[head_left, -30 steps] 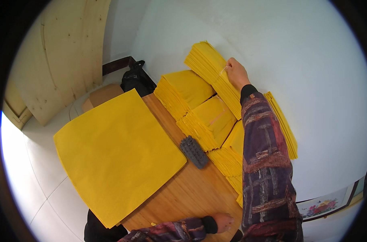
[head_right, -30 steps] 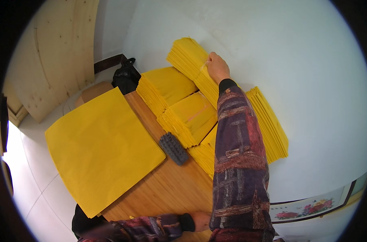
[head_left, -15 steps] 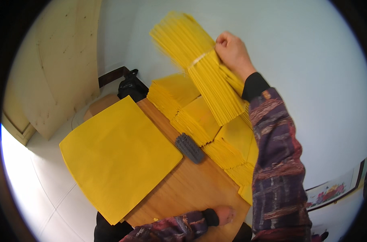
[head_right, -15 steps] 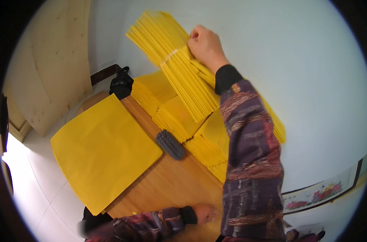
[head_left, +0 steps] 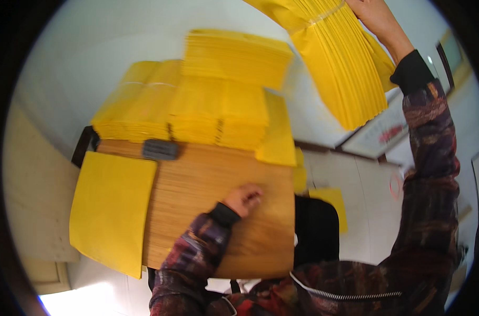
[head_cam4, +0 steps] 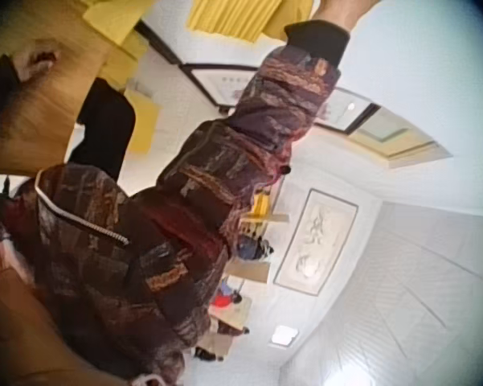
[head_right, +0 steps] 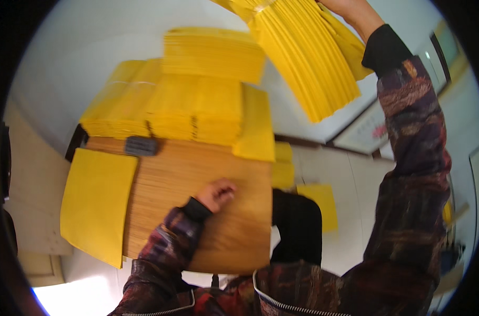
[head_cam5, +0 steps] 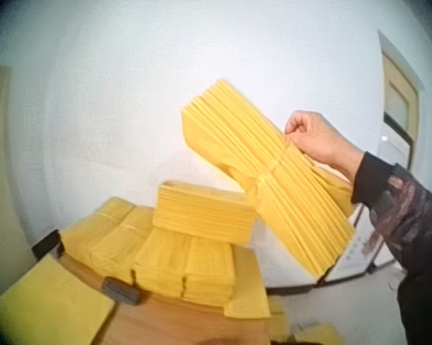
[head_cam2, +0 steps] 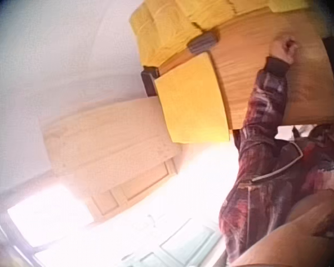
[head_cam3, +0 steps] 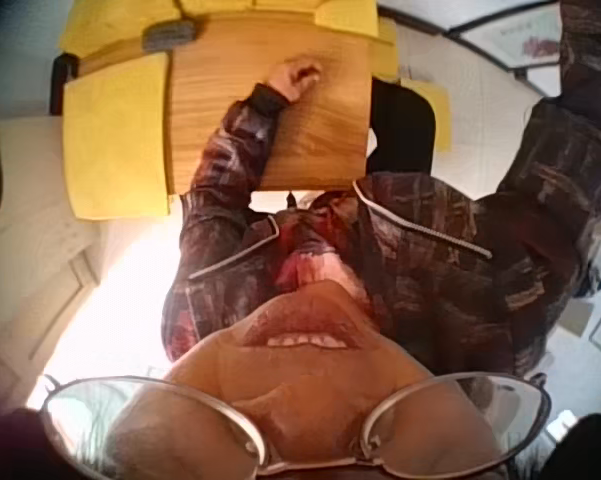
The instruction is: The person folds yellow paper sheets by hand on a wooden table, aligning edges and pressing creases. They stack the folded sheets into neat piles and move stacks between the table and the floor.
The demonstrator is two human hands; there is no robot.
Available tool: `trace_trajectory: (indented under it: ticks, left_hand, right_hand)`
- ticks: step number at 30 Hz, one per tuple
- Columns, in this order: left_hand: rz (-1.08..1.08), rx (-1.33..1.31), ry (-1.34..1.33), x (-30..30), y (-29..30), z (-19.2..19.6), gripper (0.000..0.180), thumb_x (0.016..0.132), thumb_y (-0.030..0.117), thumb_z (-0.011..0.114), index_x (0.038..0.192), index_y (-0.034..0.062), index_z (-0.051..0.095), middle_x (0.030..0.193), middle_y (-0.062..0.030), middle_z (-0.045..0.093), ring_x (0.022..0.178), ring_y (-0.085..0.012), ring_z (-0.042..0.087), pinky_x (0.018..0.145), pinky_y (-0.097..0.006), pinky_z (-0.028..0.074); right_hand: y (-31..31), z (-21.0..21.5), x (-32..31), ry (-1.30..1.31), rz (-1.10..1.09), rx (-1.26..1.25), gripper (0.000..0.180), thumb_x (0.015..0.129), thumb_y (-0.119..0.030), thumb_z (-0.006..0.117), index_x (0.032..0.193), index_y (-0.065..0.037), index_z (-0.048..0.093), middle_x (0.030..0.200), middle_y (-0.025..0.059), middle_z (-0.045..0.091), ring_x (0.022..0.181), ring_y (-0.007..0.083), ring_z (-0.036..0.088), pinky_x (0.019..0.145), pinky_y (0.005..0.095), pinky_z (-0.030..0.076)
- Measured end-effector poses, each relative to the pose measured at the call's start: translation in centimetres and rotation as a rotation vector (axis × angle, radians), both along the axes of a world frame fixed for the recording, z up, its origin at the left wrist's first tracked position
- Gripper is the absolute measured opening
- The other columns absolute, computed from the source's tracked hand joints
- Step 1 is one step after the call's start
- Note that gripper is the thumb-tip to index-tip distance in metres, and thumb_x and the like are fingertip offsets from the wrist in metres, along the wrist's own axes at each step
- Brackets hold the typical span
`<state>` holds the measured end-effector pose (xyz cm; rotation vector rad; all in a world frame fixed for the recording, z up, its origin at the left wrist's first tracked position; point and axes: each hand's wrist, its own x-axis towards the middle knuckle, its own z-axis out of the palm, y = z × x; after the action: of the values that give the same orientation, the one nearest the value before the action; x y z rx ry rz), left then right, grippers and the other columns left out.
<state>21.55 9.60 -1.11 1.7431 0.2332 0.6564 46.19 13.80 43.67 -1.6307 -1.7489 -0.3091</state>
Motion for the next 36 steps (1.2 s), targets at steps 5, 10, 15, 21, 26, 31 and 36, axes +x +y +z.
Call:
trace_trajectory:
  ticks: [5,10,15,21,26,31,36]
  left_hand:
    - [0.022,-0.016,0.106,-0.5,-0.1,1.1,0.016,0.082,0.001,0.061,0.097,0.0041,0.058,0.081,-0.0032,0.053,0.068,-0.01,0.05,0.062,-0.023,0.043]
    - [0.083,0.059,0.258,-0.4,-0.3,3.1,0.015,0.078,0.002,0.061,0.093,0.0032,0.059,0.079,-0.0038,0.052,0.066,-0.0101,0.051,0.06,-0.022,0.042]
    - [0.152,0.186,0.422,0.6,-1.2,4.2,0.02,0.07,0.004,0.065,0.09,0.0018,0.06,0.083,-0.0086,0.057,0.066,-0.0171,0.055,0.056,-0.026,0.045]
    - [0.158,0.539,0.413,1.8,-1.4,3.9,0.031,0.062,0.016,0.071,0.087,0.0024,0.059,0.088,-0.0139,0.058,0.07,-0.0282,0.056,0.06,-0.033,0.047]
    - [0.192,0.569,0.487,2.0,-1.6,3.8,0.034,0.057,0.016,0.074,0.085,0.004,0.059,0.084,-0.0136,0.056,0.069,-0.0293,0.057,0.058,-0.036,0.048]
    - [0.198,0.584,0.499,2.0,-1.6,3.9,0.036,0.055,0.014,0.076,0.085,0.0057,0.059,0.083,-0.0125,0.056,0.065,-0.0284,0.058,0.055,-0.036,0.049]
    - [0.214,0.553,0.531,1.8,-1.8,3.8,0.037,0.054,0.014,0.076,0.086,0.007,0.058,0.083,-0.0119,0.056,0.065,-0.0275,0.057,0.054,-0.035,0.048]
  right_hand:
    - [-10.1,-9.5,15.4,-0.225,-0.251,-0.219,0.011,0.087,-0.013,0.048,0.081,-0.006,0.054,0.063,0.0014,0.054,0.058,0.0123,0.053,0.053,0.0306,0.042]
    - [-15.4,-27.2,25.2,-0.337,-0.54,-0.379,0.011,0.086,-0.016,0.046,0.085,-0.006,0.049,0.082,0.0211,0.059,0.079,0.0431,0.056,0.069,0.0515,0.044]
    - [-17.2,-44.0,29.2,-0.048,-0.699,-0.476,0.005,0.08,-0.013,0.053,0.082,-0.01,0.056,0.078,0.0189,0.062,0.077,0.0404,0.06,0.069,0.0495,0.047]
    - [-14.4,-57.4,28.3,0.251,-0.742,-0.575,0.003,0.075,-0.009,0.058,0.078,-0.008,0.056,0.078,0.0182,0.061,0.077,0.0396,0.059,0.067,0.048,0.046]
    - [-10.4,-61.6,27.8,0.242,-0.684,-0.542,0.005,0.077,-0.01,0.056,0.077,-0.005,0.058,0.079,0.0188,0.061,0.079,0.0379,0.059,0.067,0.047,0.046]
    - [-8.9,-62.8,29.1,0.213,-0.676,-0.612,0.004,0.077,-0.008,0.056,0.08,-0.005,0.057,0.083,0.0194,0.061,0.081,0.039,0.059,0.069,0.0478,0.047]
    - [-7.5,-63.3,29.1,0.226,-0.659,-0.602,0.005,0.076,-0.01,0.056,0.079,-0.006,0.057,0.081,0.0184,0.061,0.08,0.0381,0.059,0.068,0.0473,0.046]
